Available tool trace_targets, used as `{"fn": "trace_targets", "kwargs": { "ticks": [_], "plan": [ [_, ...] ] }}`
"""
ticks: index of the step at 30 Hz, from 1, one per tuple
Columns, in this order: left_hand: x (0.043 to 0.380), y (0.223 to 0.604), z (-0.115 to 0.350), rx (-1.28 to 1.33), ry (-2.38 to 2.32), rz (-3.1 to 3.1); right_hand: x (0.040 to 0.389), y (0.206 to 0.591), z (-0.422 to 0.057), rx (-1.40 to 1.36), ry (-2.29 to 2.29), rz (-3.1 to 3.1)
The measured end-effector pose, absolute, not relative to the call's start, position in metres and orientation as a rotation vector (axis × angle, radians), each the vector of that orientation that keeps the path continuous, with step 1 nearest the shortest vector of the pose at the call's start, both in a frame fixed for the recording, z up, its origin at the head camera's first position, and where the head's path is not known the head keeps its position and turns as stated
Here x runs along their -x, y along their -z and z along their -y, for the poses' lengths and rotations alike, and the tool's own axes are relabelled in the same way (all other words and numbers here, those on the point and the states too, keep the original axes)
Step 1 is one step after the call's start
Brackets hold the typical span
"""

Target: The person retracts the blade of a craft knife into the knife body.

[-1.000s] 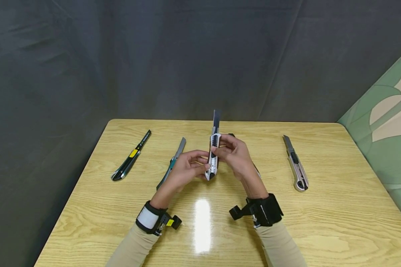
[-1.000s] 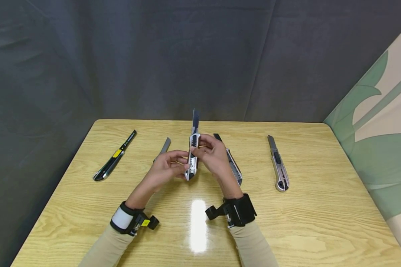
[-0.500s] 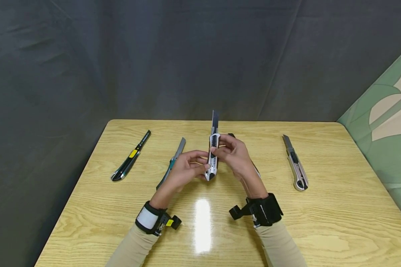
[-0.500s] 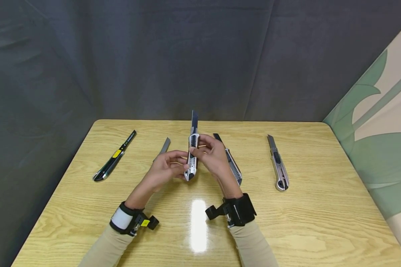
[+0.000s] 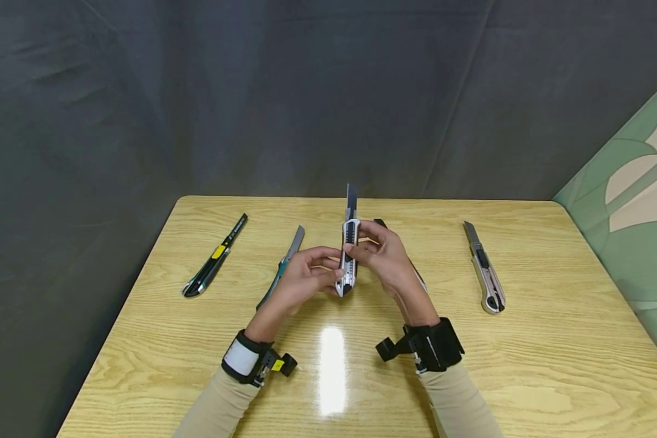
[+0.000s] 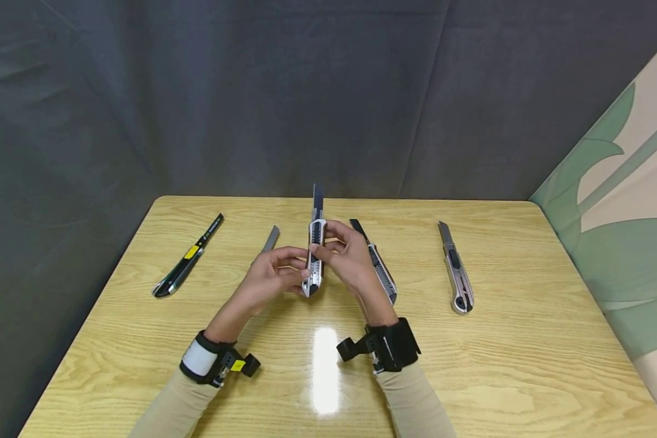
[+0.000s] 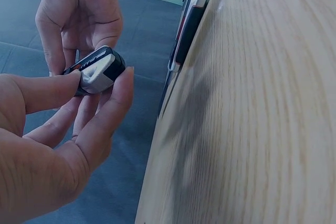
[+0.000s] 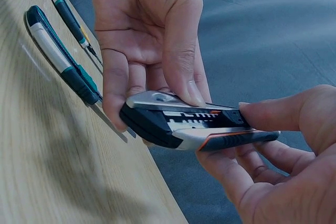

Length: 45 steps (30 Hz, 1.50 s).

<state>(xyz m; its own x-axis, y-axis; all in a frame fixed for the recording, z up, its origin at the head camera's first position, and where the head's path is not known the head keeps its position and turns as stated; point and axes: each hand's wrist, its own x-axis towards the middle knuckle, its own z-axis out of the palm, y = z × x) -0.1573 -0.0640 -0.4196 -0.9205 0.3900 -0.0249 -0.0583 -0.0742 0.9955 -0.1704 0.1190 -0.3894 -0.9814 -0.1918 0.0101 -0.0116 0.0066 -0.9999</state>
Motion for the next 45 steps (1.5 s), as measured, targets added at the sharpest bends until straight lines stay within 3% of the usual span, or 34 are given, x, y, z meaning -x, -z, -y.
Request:
{"fn": "trace_targets", "kwargs": {
  "ticks": [45],
  "plan": [
    [0.1567,0.4213,0.0633,-0.298,-2.065,-1.898,0.1705,0.3938,-0.1212,0.323,2.038,-2.096]
  ]
}}
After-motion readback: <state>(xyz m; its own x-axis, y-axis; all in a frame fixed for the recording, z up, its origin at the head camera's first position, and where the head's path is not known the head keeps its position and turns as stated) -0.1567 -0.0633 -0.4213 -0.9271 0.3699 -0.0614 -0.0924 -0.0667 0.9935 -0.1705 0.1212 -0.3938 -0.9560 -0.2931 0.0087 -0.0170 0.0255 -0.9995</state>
